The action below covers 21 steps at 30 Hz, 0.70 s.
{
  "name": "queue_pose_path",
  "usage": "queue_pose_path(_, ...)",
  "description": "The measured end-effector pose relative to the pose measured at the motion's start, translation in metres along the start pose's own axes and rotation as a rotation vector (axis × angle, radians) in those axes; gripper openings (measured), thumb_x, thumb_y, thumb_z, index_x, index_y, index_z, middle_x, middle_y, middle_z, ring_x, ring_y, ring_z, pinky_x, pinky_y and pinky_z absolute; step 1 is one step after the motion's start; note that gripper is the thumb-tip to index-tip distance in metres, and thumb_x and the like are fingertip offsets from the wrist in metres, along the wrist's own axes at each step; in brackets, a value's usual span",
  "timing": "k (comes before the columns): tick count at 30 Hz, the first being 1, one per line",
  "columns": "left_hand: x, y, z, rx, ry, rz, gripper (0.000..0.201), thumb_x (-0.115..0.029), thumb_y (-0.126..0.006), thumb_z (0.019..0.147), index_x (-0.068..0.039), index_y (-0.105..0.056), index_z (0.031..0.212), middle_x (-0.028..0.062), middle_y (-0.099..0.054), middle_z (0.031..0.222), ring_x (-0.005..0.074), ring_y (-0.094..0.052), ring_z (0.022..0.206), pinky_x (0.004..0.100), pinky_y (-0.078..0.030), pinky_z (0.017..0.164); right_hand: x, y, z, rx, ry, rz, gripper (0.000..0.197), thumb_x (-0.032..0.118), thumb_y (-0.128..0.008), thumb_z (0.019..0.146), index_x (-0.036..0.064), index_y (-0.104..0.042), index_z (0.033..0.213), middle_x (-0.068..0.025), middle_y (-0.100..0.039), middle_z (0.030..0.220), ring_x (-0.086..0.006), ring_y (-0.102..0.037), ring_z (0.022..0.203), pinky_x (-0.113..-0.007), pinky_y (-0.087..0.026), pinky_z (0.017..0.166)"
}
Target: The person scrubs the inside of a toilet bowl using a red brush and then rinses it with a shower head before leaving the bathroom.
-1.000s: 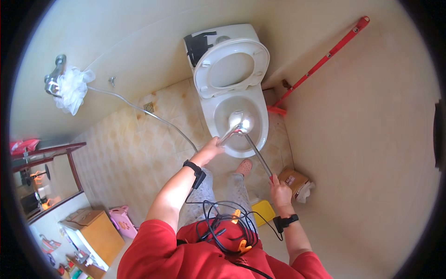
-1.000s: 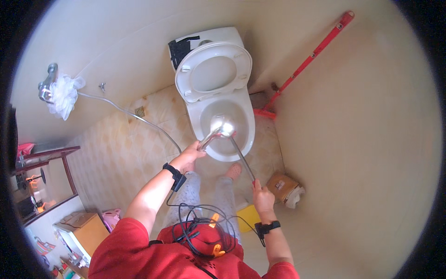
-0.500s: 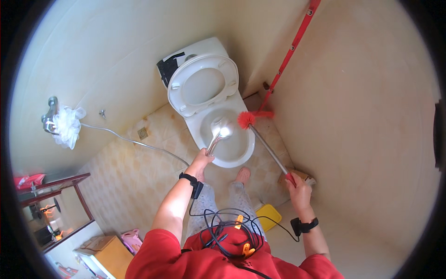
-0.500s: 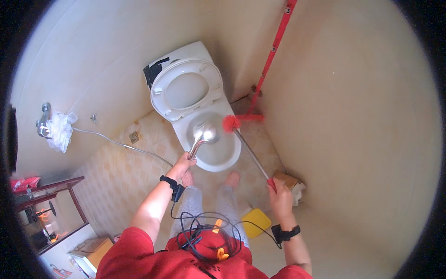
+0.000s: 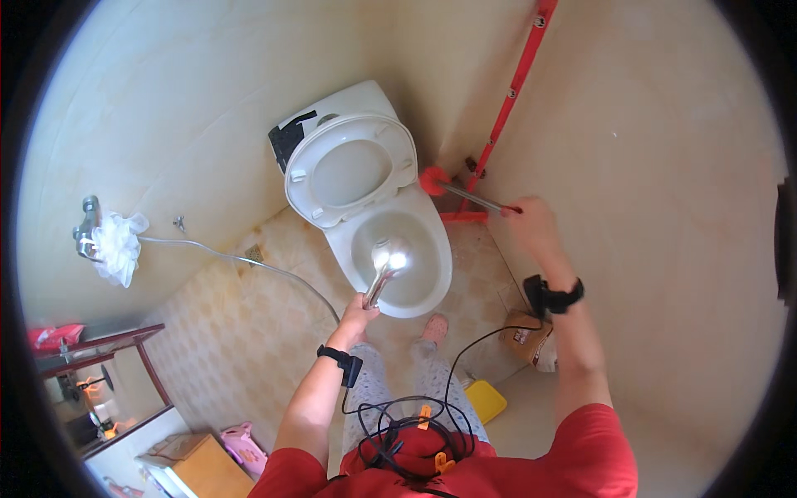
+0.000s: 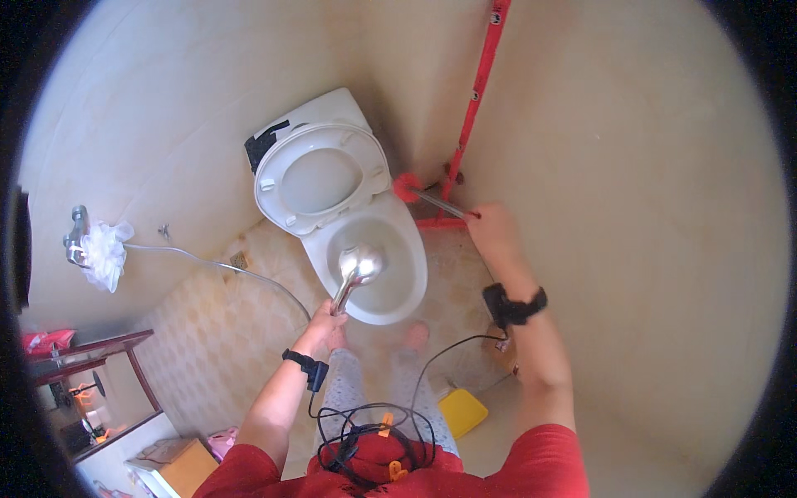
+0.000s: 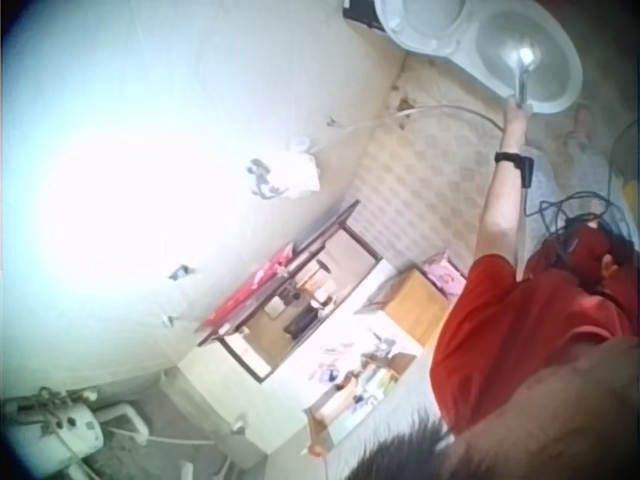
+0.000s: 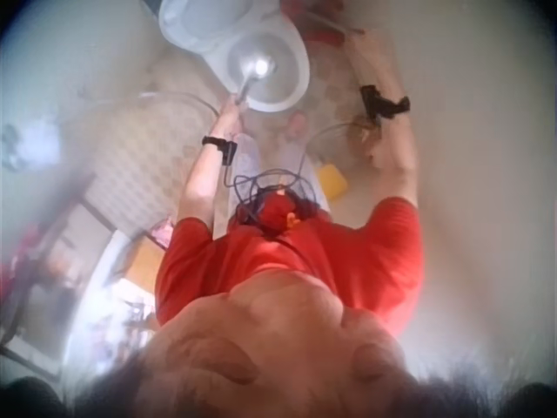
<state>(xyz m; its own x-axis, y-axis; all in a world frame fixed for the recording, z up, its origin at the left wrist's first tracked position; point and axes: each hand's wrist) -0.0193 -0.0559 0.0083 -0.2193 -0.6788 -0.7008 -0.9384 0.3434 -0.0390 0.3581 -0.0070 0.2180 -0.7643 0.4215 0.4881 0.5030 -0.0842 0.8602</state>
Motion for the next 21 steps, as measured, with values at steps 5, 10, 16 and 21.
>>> queue_pose_path(5, 0.045, 0.013, 0.022, -0.044, -0.054, 0.139, 0.022, -0.014, -0.068, 0.074, -0.007, -0.052, 0.089, -0.001, -0.05, 0.078, 0.0112, -0.048, 0.075, 0.0264, -0.038, 0.072, -0.001, 0.032, -0.025, 0.036, 0.027, -0.098, 0.022, 0.021, -0.063, 0.078, 0.0, -0.068, 0.082, -0.0205, -0.06, 0.072, -0.0313, -0.059, 0.07, -0.037, -0.045, 0.062)
queue_pose_path(10, 0.063, 0.012, 0.041, -0.045, -0.092, 0.213, 0.026, -0.021, -0.07, 0.073, -0.009, -0.052, 0.087, -0.0007, -0.053, 0.075, 0.0115, -0.05, 0.073, 0.0282, -0.04, 0.071, -0.062, -0.033, 0.003, 0.072, -0.045, 0.091, 0.025, 0.023, -0.062, 0.078, -0.0008, -0.067, 0.082, -0.0219, -0.061, 0.073, -0.0351, -0.061, 0.07, -0.042, -0.047, 0.063)
queue_pose_path(16, 0.044, 0.012, 0.028, -0.049, -0.12, 0.232, 0.027, -0.021, -0.07, 0.073, -0.007, -0.053, 0.089, 0.0006, -0.056, 0.078, 0.0114, -0.053, 0.075, 0.0283, -0.042, 0.07, -0.05, -0.123, 0.076, 0.129, -0.124, 0.169, 0.023, 0.018, -0.056, 0.079, -0.0037, -0.065, 0.076, -0.02, -0.062, 0.065, -0.0336, -0.063, 0.063, -0.043, -0.048, 0.062)
queue_pose_path(21, 0.052, 0.02, 0.025, -0.123, -0.067, 0.39, 0.028, -0.019, -0.071, 0.073, -0.006, -0.053, 0.089, 0.0028, -0.056, 0.077, 0.0119, -0.053, 0.074, 0.029, -0.043, 0.069, -0.058, -0.185, 0.154, 0.087, -0.2, 0.496, 0.014, 0.008, -0.055, 0.079, -0.0053, -0.058, 0.083, -0.0174, -0.062, 0.068, -0.0243, -0.062, 0.055, -0.038, -0.049, 0.056)
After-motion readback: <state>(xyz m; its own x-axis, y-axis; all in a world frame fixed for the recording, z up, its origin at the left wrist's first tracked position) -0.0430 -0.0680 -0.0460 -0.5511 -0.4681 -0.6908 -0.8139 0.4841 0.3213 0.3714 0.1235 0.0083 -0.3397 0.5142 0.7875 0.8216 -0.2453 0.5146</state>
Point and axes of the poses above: each hand's wrist, its own z-axis towards the middle knuckle, its own y-axis out of the back of the hand, x = y × z
